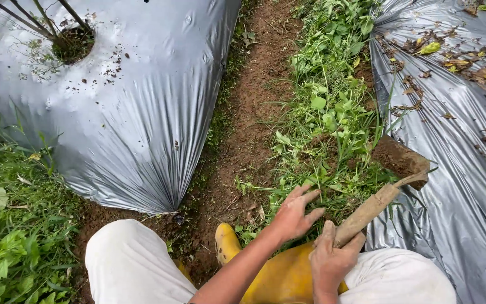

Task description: The person uses a hoe to loosen soil and uproot weeds along the edge of a plastic-covered garden bed. They then pull the remaining weeds by hand and gather them into a pile on the ground.

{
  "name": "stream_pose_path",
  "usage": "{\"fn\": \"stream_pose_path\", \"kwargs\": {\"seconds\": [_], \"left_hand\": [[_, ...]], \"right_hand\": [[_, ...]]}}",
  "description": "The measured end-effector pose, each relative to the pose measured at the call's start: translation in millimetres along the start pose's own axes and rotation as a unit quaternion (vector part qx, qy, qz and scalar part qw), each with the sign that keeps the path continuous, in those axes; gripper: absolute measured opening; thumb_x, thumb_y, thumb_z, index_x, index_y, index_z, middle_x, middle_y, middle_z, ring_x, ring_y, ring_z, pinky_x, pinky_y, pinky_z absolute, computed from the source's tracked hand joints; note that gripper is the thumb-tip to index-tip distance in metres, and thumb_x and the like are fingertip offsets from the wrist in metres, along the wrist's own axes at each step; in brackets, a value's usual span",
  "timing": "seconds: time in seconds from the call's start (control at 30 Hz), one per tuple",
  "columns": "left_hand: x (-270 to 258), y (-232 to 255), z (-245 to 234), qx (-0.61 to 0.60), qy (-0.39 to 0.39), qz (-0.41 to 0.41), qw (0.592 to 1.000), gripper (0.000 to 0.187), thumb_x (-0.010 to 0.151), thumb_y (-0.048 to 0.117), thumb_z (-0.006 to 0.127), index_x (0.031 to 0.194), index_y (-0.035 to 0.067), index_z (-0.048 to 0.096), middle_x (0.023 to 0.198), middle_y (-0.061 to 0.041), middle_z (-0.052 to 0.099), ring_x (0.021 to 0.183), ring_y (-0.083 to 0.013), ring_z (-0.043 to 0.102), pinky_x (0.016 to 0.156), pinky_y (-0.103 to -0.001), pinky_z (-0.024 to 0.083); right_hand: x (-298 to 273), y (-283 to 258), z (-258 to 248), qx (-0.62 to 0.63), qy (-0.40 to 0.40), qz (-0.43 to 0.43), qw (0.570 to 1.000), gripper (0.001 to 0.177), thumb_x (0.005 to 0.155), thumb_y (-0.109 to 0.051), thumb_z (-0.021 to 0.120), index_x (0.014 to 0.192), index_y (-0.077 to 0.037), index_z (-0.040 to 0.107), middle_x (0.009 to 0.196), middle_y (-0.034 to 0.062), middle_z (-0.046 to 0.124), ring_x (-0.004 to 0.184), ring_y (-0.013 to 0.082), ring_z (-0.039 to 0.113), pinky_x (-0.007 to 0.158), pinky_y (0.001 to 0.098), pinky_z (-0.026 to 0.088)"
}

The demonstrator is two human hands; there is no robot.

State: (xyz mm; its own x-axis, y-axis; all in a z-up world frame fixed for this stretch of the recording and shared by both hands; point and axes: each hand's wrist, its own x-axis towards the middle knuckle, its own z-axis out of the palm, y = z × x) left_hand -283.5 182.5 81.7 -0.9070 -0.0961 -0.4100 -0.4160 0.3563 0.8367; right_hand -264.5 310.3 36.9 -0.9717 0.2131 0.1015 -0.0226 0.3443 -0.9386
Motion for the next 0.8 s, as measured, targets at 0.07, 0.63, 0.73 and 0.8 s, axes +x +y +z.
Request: {"fn": "stream_pose_path", "kwargs": {"seconds": [0.07, 0.63, 0.73, 0.8], "left_hand": [[-7.8, -23.0, -7.0, 0.001, 0.03, 0.005, 1.0, 0.061, 0.099, 0.041, 0.049, 0.154, 0.015, 0.039, 0.17, -0.01, 0.019, 0.158, -0.0312, 0.011, 0.124, -0.061, 0.012], [-142.7, -118.6, -192.3, 0.254, 0.094, -0.069, 0.96, 0.068, 0.099, 0.049, 0.058, 0.152, 0.011, 0.04, 0.166, -0.017, 0.022, 0.154, -0.0347, 0.013, 0.128, -0.051, 0.007], [-162.9, -135.8, -213.3, 0.3, 0.066, -0.098, 0.947, 0.069, 0.102, 0.05, 0.054, 0.156, 0.011, 0.035, 0.167, -0.015, 0.02, 0.155, -0.0378, 0.013, 0.127, -0.053, 0.013], [-174.4, -151.9, -224.7, 0.315, 0.054, -0.1, 0.942, 0.067, 0.103, 0.049, 0.052, 0.157, 0.013, 0.034, 0.165, -0.015, 0.026, 0.153, -0.032, 0.02, 0.127, -0.051, 0.015]], "right_hand": [[-9.3, 1.2, 2.8, 0.016, -0.028, -0.004, 0.999, 0.03, 0.098, -0.014, 0.069, 0.111, 0.001, 0.047, 0.078, 0.0187, 0.061, 0.058, 0.0251, 0.061, 0.055, 0.0368, 0.051], [-117.0, -23.7, 55.9, -0.123, -0.352, -0.057, 0.926, 0.031, 0.087, -0.035, 0.075, 0.085, -0.012, 0.055, 0.06, 0.0043, 0.051, 0.059, 0.0217, 0.044, 0.061, 0.0372, 0.043], [-130.1, -59.9, 67.3, -0.214, -0.443, 0.049, 0.869, 0.053, 0.087, -0.048, 0.067, 0.126, -0.013, 0.058, 0.089, 0.0126, 0.076, 0.078, 0.0274, 0.068, 0.075, 0.041, 0.051], [-140.1, -65.5, 79.5, -0.153, -0.473, -0.024, 0.868, 0.025, 0.092, -0.035, 0.072, 0.1, -0.014, 0.061, 0.061, 0.0031, 0.058, 0.041, 0.0145, 0.035, 0.05, 0.0342, 0.035]]}}
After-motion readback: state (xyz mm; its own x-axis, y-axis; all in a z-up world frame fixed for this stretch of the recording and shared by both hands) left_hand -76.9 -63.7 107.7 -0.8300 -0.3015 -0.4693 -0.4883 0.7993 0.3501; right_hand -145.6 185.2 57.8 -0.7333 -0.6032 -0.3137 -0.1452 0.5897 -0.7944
